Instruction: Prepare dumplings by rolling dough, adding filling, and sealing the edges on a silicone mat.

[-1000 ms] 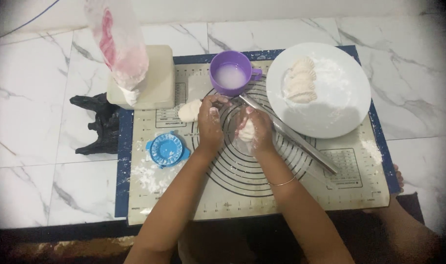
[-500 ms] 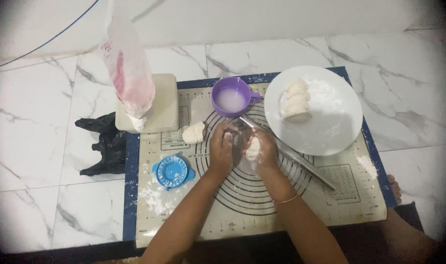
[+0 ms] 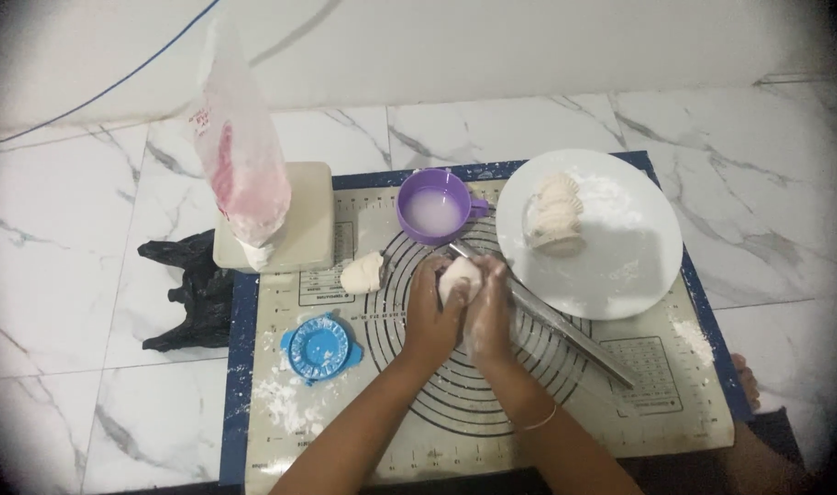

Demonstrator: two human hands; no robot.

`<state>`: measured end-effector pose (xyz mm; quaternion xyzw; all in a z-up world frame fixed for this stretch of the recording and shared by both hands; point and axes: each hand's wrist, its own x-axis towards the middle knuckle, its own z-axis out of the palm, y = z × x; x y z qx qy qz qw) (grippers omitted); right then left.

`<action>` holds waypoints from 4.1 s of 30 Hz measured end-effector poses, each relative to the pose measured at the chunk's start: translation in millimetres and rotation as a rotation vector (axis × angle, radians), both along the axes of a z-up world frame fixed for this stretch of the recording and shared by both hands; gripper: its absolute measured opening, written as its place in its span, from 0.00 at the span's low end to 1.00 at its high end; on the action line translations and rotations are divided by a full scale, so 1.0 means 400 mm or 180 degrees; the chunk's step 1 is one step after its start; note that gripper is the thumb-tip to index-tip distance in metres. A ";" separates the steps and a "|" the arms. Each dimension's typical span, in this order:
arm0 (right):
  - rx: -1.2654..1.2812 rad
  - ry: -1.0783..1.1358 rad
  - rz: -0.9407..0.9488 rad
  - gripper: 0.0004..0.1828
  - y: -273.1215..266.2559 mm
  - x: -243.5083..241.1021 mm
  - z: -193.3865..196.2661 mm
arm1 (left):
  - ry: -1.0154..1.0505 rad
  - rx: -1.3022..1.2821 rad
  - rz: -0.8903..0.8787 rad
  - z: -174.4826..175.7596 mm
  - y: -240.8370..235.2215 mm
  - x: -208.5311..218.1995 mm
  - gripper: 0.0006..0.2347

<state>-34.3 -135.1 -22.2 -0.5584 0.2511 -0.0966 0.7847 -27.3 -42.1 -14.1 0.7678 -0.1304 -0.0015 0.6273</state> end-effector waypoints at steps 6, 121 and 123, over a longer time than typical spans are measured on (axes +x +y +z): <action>-0.1111 -0.1341 0.0415 0.42 0.119 -0.077 0.035 | 0.2244 -0.2220 0.0736 0.042 0.012 0.023 0.17; 0.0484 -0.0600 0.1418 0.29 0.032 -0.048 0.053 | -0.0706 -0.0386 0.0515 -0.012 0.048 0.031 0.19; 0.0396 -0.0530 0.1388 0.22 0.044 -0.047 0.021 | -0.1342 0.0416 0.0460 0.052 0.039 0.007 0.17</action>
